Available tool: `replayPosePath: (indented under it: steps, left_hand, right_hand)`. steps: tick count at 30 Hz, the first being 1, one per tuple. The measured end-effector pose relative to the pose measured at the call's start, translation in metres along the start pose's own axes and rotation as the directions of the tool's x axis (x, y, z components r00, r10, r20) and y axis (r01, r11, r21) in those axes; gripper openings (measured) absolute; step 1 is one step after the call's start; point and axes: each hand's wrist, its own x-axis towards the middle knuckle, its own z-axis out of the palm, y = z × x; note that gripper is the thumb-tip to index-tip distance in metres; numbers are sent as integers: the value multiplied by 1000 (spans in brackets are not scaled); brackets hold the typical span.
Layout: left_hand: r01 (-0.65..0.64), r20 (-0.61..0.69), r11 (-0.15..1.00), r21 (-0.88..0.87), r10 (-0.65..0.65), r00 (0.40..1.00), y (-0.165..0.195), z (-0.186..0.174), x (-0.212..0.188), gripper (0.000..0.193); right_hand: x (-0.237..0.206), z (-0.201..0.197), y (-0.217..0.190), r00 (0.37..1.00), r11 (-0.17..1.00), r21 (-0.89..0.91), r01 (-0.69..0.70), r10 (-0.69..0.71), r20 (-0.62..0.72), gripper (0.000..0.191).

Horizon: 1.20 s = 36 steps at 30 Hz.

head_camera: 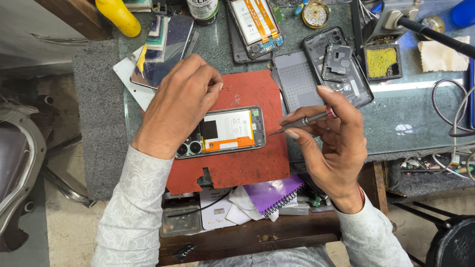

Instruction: The person removes the back cover of a light green smartphone using a prying tool and a black card. They then use a screwdriver to remove several screws from the internal frame, placing them on the workbench. The clip ends while the phone remains partially disassembled.

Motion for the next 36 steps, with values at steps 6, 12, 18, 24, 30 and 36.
replayPosePath:
  steps: [6, 12, 18, 24, 30, 36]
  left_hand:
    - [-50, -65, 995, 91, 56, 996, 4, 8, -6, 11]
    - [-6, -62, 999, 51, 10, 998, 9, 4, -6, 9]
    - [7, -108, 994, 110, 5, 994, 31, -11, -18, 22]
    - [136, -32, 977, -162, -142, 989, 70, 0, -38, 33]
    - [209, -34, 959, -192, -220, 975, 83, 17, -42, 48]
    - [209, -32, 959, -193, -219, 975, 80, 21, -45, 51]
  right_hand:
    - [4, 1, -6, 998, 996, -69, 49, -47, 29, 65]
    - [8, 5, -15, 997, 989, -131, 63, -58, 44, 62]
    - [16, 6, -15, 993, 979, -179, 94, -80, 88, 61]
    - [26, 14, -7, 986, 962, -234, 140, -113, 125, 62]
    - [32, 17, 0, 984, 952, -261, 160, -133, 117, 62]
    - [37, 19, 6, 987, 963, -228, 141, -119, 108, 59]
